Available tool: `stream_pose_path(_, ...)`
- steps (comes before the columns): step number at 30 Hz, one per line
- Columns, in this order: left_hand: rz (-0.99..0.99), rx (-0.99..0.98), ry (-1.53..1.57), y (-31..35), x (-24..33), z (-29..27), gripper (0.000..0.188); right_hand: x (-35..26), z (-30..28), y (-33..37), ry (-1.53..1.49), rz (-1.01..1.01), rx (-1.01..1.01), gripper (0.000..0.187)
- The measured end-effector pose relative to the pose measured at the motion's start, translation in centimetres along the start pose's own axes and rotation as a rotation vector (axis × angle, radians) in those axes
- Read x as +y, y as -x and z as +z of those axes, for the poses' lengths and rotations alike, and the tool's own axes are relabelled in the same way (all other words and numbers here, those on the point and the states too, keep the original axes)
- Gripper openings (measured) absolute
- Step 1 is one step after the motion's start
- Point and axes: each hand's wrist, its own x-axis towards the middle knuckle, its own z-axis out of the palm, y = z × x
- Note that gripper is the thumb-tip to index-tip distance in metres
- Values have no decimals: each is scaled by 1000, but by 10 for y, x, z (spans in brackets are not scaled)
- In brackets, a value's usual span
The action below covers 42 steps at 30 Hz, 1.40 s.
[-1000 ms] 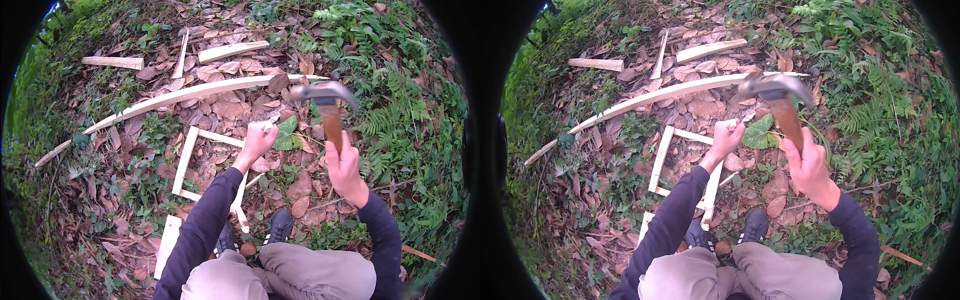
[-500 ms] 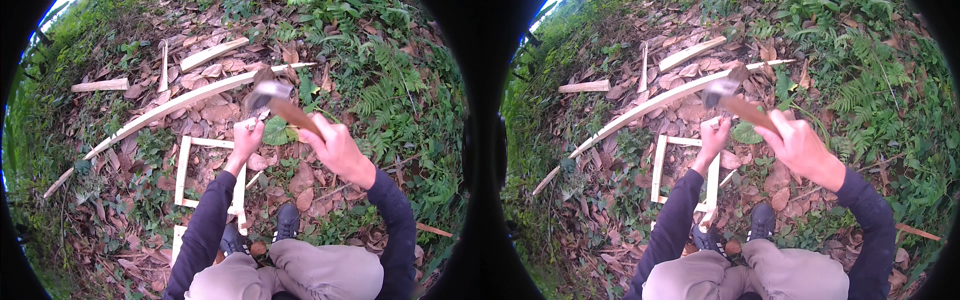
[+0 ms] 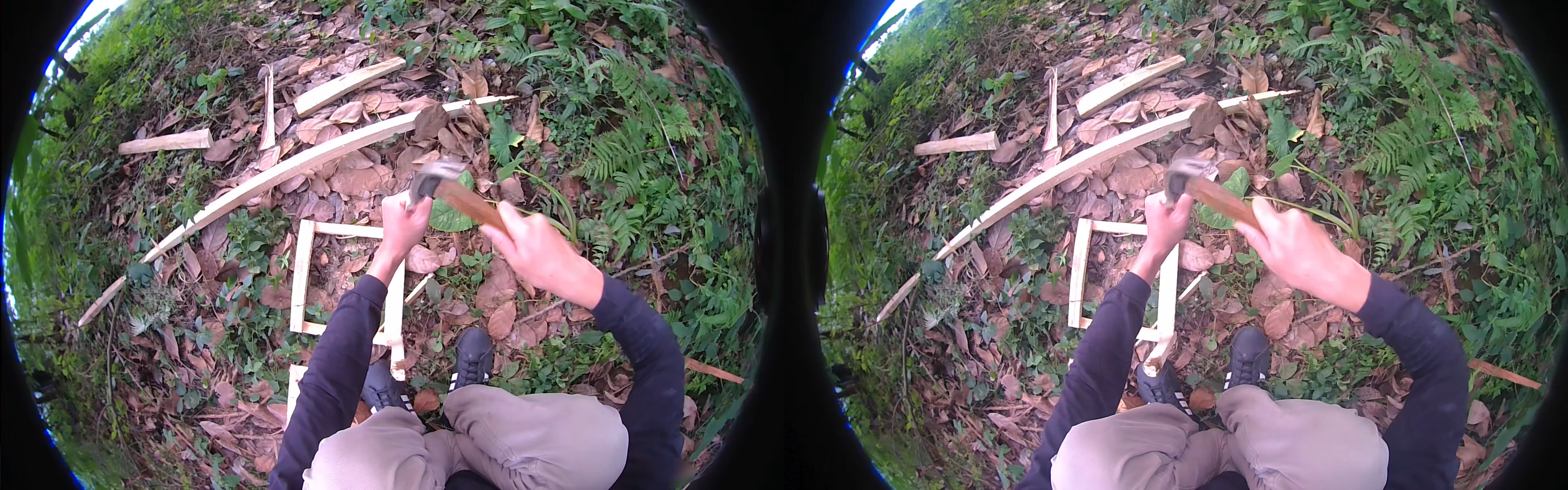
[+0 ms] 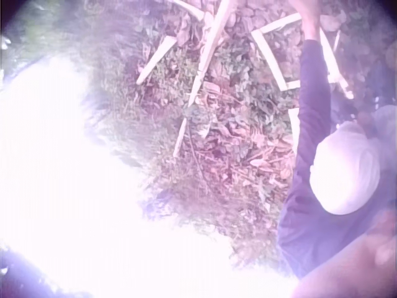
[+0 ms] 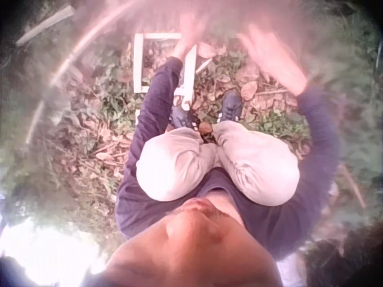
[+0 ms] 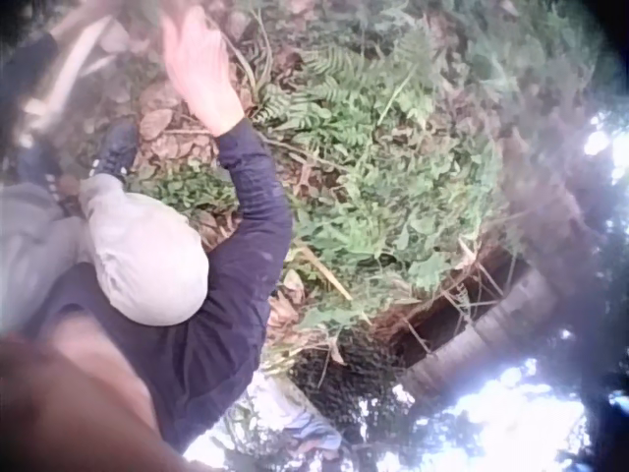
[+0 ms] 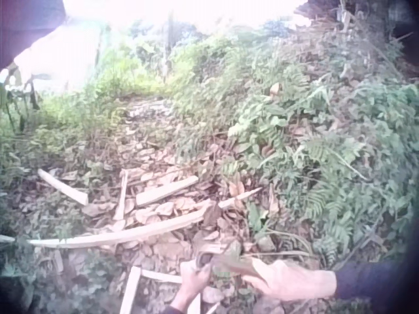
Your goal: The person assembles a small square wooden frame using pre-cut planks and a hammer. They position the pieces on the ground, align the corners, and drive nails into the joints to secure the structure.
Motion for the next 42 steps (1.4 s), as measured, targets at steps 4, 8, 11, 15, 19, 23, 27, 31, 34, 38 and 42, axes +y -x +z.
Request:
stream_pose_path(4,-4,14,9,-5,-3,-6,29,-6,-21,-4,-70,-121,205,31)
stream_pose_path(8,-72,-17,22,-3,-4,-9,31,-23,-17,-4,-325,-175,480,29)
stream_pose_path(11,-23,-29,30,-3,-2,4,32,4,6,-9,53,-204,138,33)
stream_pose_path(15,-50,4,24,-5,-3,-8,33,-22,-25,-18,-96,-220,286,28)
stream_pose_path(19,-11,-3,29,-4,-6,-3,30,-20,-11,-6,-143,-202,311,29)
stream_pose_path(23,20,18,45,-6,-8,1,28,-11,-4,-7,-47,-163,126,31)
stream_pose_path(27,-28,4,15,-3,-15,-7,33,-34,-22,-14,-221,-215,422,31)
stream_pose_path(31,-65,-2,104,-2,-9,3,33,-15,5,-18,-82,-119,88,30)
stream_pose_path(34,-1,31,24,-7,-10,-5,33,-17,-18,-22,-114,-179,126,29)
stream_pose_path(38,-39,-5,47,-5,-8,-7,32,-32,-22,-17,-224,-202,497,30)
stream_pose_path(42,-23,12,61,-3,-9,-2,31,1,6,-13,-80,-146,105,32)
